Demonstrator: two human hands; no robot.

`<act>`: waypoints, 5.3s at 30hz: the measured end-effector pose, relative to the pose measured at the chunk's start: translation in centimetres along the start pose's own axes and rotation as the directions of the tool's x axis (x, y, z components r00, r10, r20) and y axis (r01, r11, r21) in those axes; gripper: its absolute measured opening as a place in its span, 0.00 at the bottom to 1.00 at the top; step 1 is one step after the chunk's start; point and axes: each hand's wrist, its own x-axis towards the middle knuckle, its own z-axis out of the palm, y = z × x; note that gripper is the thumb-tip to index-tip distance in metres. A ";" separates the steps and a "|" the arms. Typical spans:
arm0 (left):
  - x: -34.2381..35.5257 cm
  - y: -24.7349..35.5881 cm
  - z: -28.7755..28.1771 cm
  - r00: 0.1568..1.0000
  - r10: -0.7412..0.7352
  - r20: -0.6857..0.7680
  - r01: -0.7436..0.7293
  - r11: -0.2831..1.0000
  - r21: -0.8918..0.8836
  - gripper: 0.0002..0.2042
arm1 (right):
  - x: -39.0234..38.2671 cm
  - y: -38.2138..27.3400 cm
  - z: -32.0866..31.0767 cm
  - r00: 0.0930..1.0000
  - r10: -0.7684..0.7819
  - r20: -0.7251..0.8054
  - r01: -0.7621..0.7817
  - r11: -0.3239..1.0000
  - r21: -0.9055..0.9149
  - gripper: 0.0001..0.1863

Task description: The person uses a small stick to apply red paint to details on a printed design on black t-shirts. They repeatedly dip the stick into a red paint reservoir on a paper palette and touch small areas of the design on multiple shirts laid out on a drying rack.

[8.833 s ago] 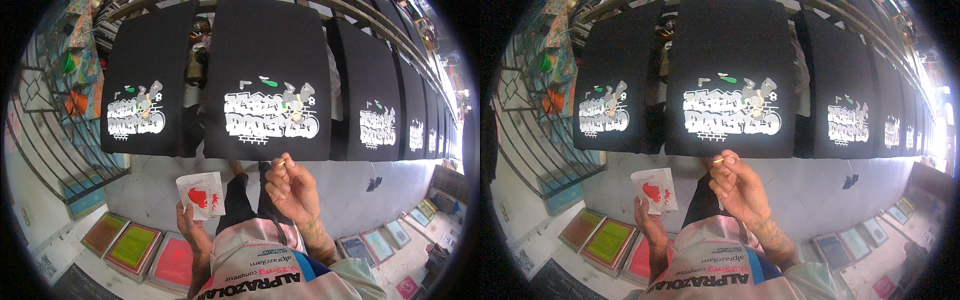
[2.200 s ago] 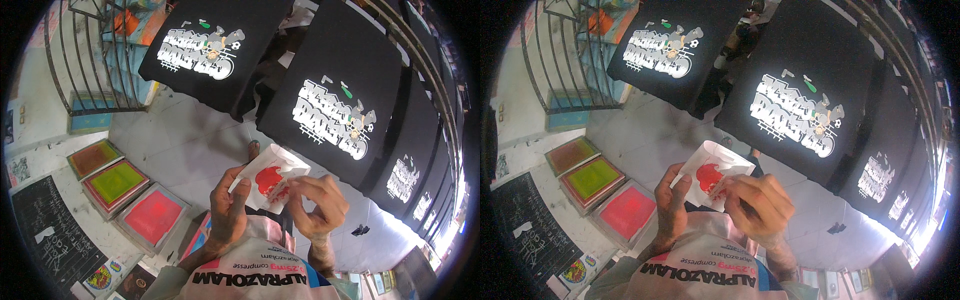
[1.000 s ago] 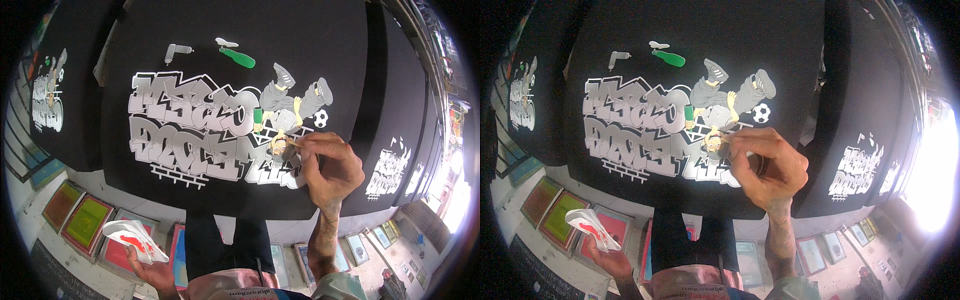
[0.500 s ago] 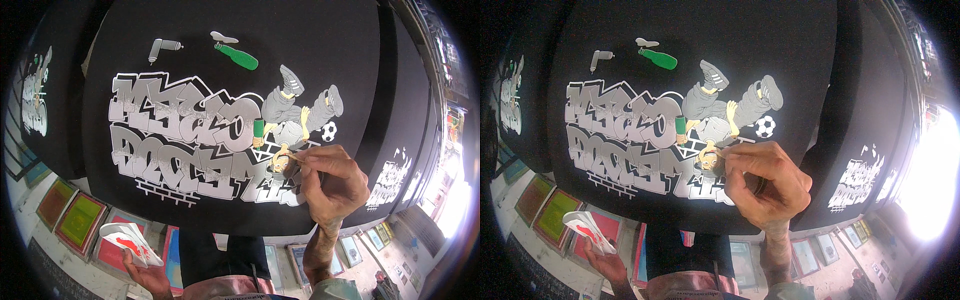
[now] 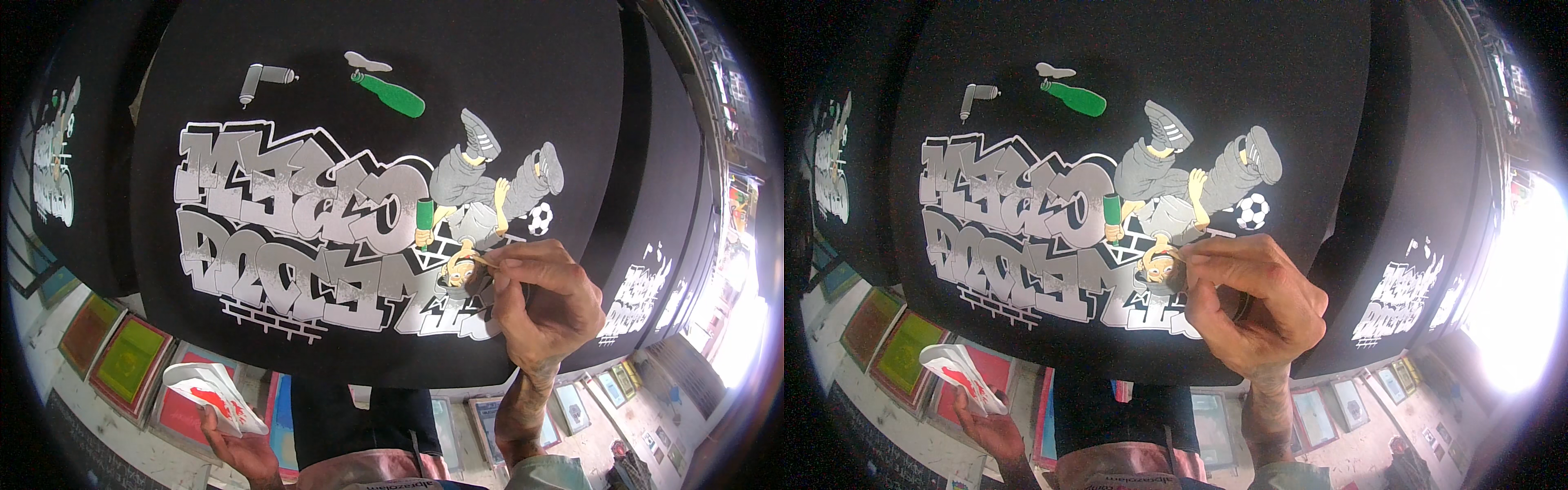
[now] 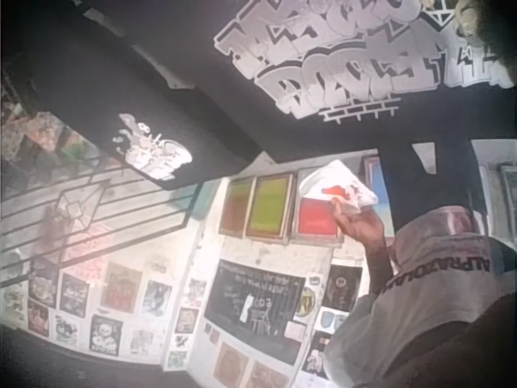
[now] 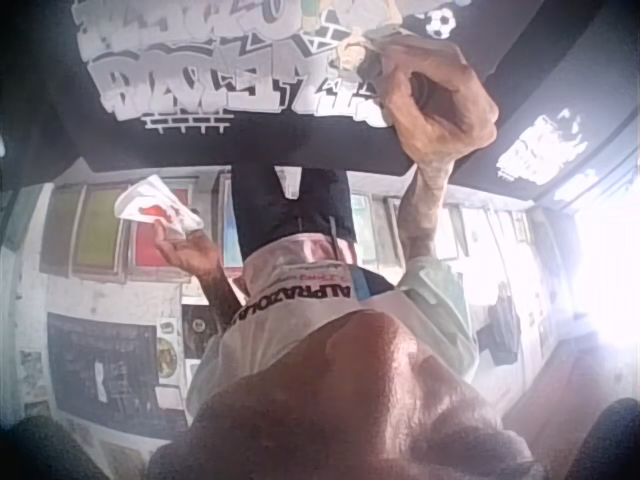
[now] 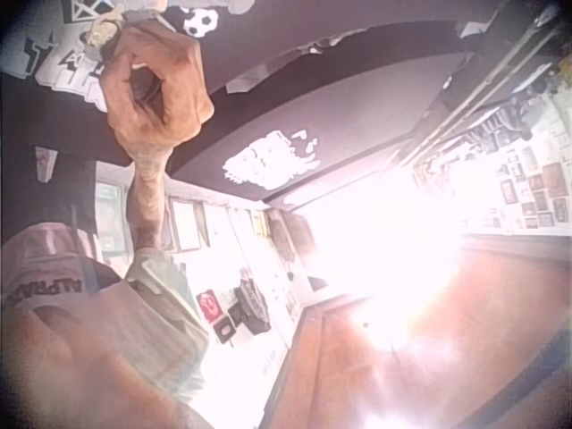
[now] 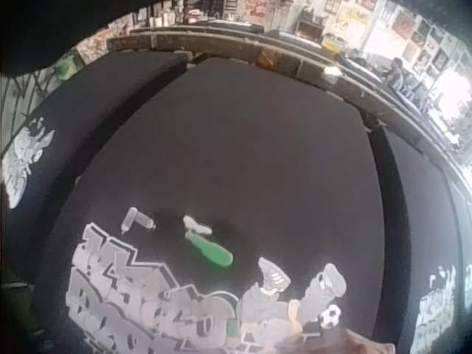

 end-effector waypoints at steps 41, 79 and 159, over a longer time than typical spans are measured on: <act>-0.3 0.0 2.0 0.993 -0.062 -0.104 0.043 0.984 -0.172 0.22 | 0.0 -0.2 0.2 1.000 0.018 -0.014 -0.019 1.000 -0.015 0.08; -0.3 -0.3 2.0 0.988 -0.071 -0.139 0.042 0.979 -0.200 0.23 | 0.1 -0.1 0.4 1.000 0.002 -0.028 -0.002 1.000 -0.005 0.08; 0.4 -0.3 0.8 0.999 -0.044 0.006 0.045 0.972 -0.231 0.23 | 0.2 -0.3 0.2 1.000 0.008 -0.013 -0.008 0.999 -0.051 0.07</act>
